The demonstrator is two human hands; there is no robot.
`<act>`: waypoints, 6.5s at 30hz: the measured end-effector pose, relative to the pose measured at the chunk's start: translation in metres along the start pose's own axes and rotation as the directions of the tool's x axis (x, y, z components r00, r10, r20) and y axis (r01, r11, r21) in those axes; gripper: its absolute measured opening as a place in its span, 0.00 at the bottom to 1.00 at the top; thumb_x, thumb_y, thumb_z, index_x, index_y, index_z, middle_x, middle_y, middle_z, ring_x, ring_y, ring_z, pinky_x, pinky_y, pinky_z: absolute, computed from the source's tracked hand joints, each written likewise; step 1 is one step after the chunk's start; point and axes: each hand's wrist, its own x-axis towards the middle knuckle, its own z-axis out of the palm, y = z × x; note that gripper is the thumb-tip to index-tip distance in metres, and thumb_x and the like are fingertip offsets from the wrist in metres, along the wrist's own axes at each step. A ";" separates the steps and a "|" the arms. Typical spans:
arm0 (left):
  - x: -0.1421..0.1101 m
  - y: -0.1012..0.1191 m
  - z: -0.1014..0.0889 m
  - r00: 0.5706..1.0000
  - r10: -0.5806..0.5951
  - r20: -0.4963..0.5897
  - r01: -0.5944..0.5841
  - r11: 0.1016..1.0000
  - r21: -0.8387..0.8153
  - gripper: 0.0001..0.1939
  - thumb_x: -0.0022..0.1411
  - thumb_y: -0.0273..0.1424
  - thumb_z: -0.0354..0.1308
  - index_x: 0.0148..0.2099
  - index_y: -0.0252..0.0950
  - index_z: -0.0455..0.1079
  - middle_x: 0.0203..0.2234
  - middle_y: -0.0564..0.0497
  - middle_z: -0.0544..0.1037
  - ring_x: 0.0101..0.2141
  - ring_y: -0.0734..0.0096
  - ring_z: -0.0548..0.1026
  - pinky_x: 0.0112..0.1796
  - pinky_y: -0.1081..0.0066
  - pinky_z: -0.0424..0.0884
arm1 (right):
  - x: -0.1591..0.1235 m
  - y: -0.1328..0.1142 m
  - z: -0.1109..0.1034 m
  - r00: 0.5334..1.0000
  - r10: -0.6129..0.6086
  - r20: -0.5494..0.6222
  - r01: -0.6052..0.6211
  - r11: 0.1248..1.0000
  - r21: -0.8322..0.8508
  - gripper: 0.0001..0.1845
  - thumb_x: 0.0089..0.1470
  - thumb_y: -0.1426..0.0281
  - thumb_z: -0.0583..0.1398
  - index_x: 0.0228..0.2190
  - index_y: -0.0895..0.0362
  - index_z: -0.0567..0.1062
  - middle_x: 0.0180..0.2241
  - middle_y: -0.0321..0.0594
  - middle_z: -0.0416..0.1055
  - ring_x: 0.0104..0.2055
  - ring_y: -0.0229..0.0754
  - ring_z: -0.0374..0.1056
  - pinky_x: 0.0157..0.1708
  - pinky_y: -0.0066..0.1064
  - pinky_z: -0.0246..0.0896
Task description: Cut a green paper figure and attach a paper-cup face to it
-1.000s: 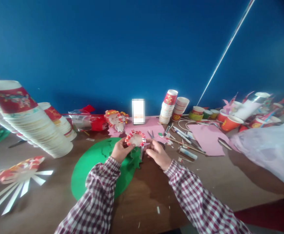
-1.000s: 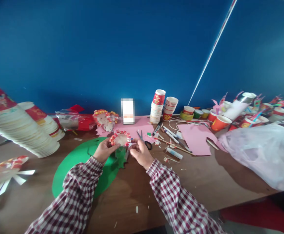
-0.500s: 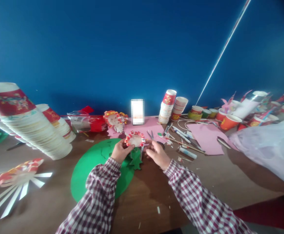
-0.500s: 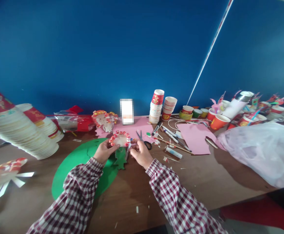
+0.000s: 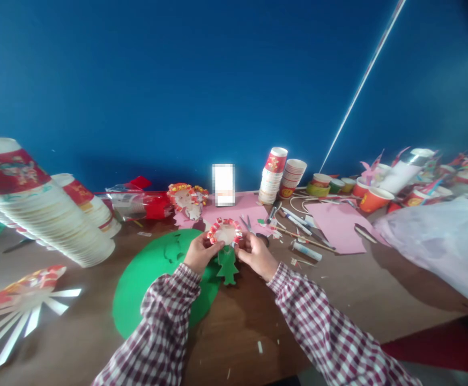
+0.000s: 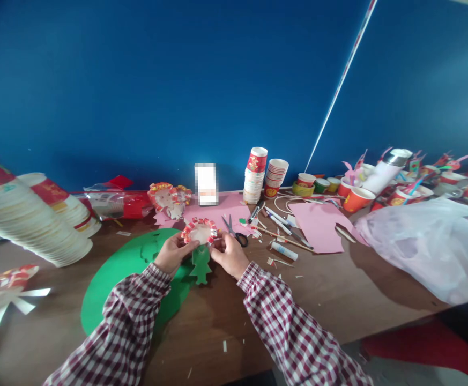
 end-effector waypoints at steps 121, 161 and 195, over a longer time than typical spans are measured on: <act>-0.161 -0.022 0.041 0.698 0.241 0.674 -0.698 0.023 0.715 0.17 0.59 0.42 0.54 0.46 0.37 0.67 0.42 0.53 0.75 0.49 0.57 0.64 0.54 0.55 0.54 | -0.113 -0.026 -0.041 0.910 -0.169 0.378 0.382 0.699 -0.605 0.11 0.52 0.78 0.55 0.38 0.56 0.64 0.36 0.40 0.66 0.37 0.41 0.64 0.40 0.32 0.61; -0.158 -0.023 0.040 0.671 0.261 0.694 -0.719 0.001 0.695 0.15 0.58 0.43 0.54 0.39 0.36 0.71 0.35 0.51 0.75 0.45 0.58 0.67 0.54 0.55 0.55 | -0.101 -0.028 -0.035 0.870 -0.139 0.473 0.417 0.719 -0.555 0.11 0.52 0.77 0.55 0.39 0.56 0.65 0.38 0.41 0.68 0.40 0.41 0.65 0.41 0.31 0.61; -0.160 -0.028 0.041 0.713 0.302 0.633 -0.679 0.071 0.731 0.18 0.57 0.44 0.56 0.44 0.37 0.69 0.34 0.54 0.75 0.46 0.61 0.67 0.58 0.58 0.45 | -0.106 -0.029 -0.050 0.916 -0.151 0.372 0.365 0.700 -0.614 0.06 0.53 0.70 0.59 0.33 0.56 0.65 0.31 0.37 0.64 0.32 0.38 0.61 0.33 0.28 0.58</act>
